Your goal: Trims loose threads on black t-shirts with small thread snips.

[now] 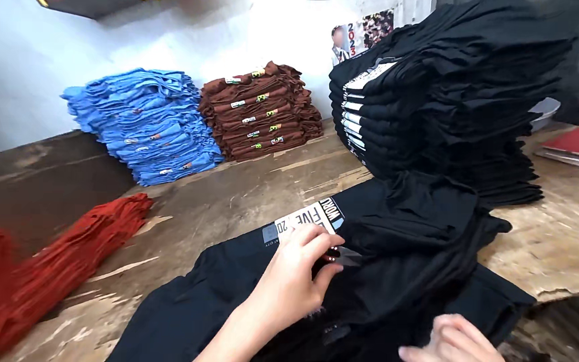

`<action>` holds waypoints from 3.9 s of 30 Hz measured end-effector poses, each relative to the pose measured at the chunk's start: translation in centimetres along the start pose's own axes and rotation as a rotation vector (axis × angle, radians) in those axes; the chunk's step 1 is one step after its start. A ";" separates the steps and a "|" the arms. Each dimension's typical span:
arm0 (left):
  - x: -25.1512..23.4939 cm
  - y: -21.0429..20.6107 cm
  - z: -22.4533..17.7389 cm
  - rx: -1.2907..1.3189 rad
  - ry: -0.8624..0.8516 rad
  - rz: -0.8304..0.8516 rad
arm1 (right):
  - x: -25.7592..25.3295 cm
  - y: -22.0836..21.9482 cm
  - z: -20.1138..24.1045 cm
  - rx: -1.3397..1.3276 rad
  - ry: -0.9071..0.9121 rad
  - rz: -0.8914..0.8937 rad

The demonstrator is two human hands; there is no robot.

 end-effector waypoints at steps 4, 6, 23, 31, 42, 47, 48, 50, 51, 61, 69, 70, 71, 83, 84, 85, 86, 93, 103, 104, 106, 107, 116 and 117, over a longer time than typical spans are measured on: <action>1.6 0.7 -2.2 -0.011 -0.076 -0.037 | -0.7 -2.8 0.2 0.361 -0.012 0.061; 2.5 1.2 -3.3 0.005 -0.164 -0.084 | -0.3 -3.1 0.5 0.392 0.061 0.015; 8.2 0.9 -9.1 -0.494 -0.568 -0.254 | 1.7 -0.4 1.0 0.212 0.017 -0.090; 7.8 0.3 -8.7 -0.506 -0.559 -0.251 | 2.6 0.0 0.3 0.144 -0.050 -0.085; 4.2 -1.4 -3.1 0.058 0.105 0.359 | 2.3 0.3 -0.1 0.222 -0.073 -0.083; 0.3 -1.7 -0.2 0.208 0.433 0.305 | -0.1 -3.5 -0.7 0.247 -0.141 0.098; -0.4 -1.4 0.1 0.101 0.465 0.172 | -0.1 -3.1 -0.4 0.157 -0.127 0.111; -1.6 -1.3 0.3 -0.069 0.384 -0.074 | -0.3 -2.0 0.2 -0.048 -0.092 0.175; -1.9 -1.7 0.3 -0.111 0.295 -0.134 | -0.3 -1.6 0.5 -0.125 -0.085 0.243; 0.4 -2.3 -2.6 0.041 -0.168 0.066 | 0.2 -1.9 -1.8 0.208 -0.423 0.029; 4.3 -0.9 -8.5 -0.208 -0.528 -0.070 | 0.7 -1.0 -0.5 0.139 -0.275 -0.094; 4.2 -1.1 -8.7 -0.214 -0.543 -0.079 | 0.6 -1.2 -0.4 0.161 -0.232 -0.061; 4.0 -1.0 -8.6 -0.210 -0.525 -0.088 | 0.5 -1.4 -0.2 0.172 -0.194 -0.015; 4.6 -2.8 -3.2 0.175 0.319 0.039 | -2.8 -4.0 -3.0 0.378 -0.512 0.042; 4.9 -3.1 -3.6 0.179 0.345 0.107 | -2.5 -3.4 -3.5 0.188 -0.582 -0.057; 5.4 -3.6 -3.8 0.182 0.392 0.185 | -2.0 -3.0 -4.0 -0.019 -0.661 -0.158; 5.7 -4.2 -3.9 0.198 0.451 0.253 | -1.5 -2.8 -4.5 -0.203 -0.728 -0.253; 4.4 -4.5 -5.2 0.257 0.356 -0.005 | -0.3 -3.1 -5.2 -0.500 -0.717 -0.319; 6.9 -2.4 -7.7 0.382 0.101 -0.129 | -0.6 -3.4 -2.9 -0.216 -0.289 -0.019; 7.0 -2.4 -7.6 0.409 0.085 -0.117 | -0.8 -3.2 -2.2 -0.109 -0.247 -0.011; 6.9 -2.0 -7.2 0.443 0.102 -0.111 | -0.5 -2.6 -1.4 0.088 -0.144 -0.045; 6.9 -1.7 -6.9 0.439 0.149 -0.120 | -0.3 -2.2 -1.1 0.146 -0.103 -0.078; 6.0 -2.9 -5.2 0.266 0.180 -0.208 | 0.8 -1.1 -1.7 -0.050 -0.208 -0.220; 5.9 -3.0 -5.3 0.264 0.181 -0.217 | 0.8 -1.1 -1.7 -0.044 -0.207 -0.220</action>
Point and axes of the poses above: each hand's wrist, its own x-axis away from the middle knuckle, its own y-axis out of the back of the hand, z = x × y, the point moved 8 cm from there along -x, towards the middle knuckle, and after that the axes turned 10 degrees about y, right-handed, at the moved point
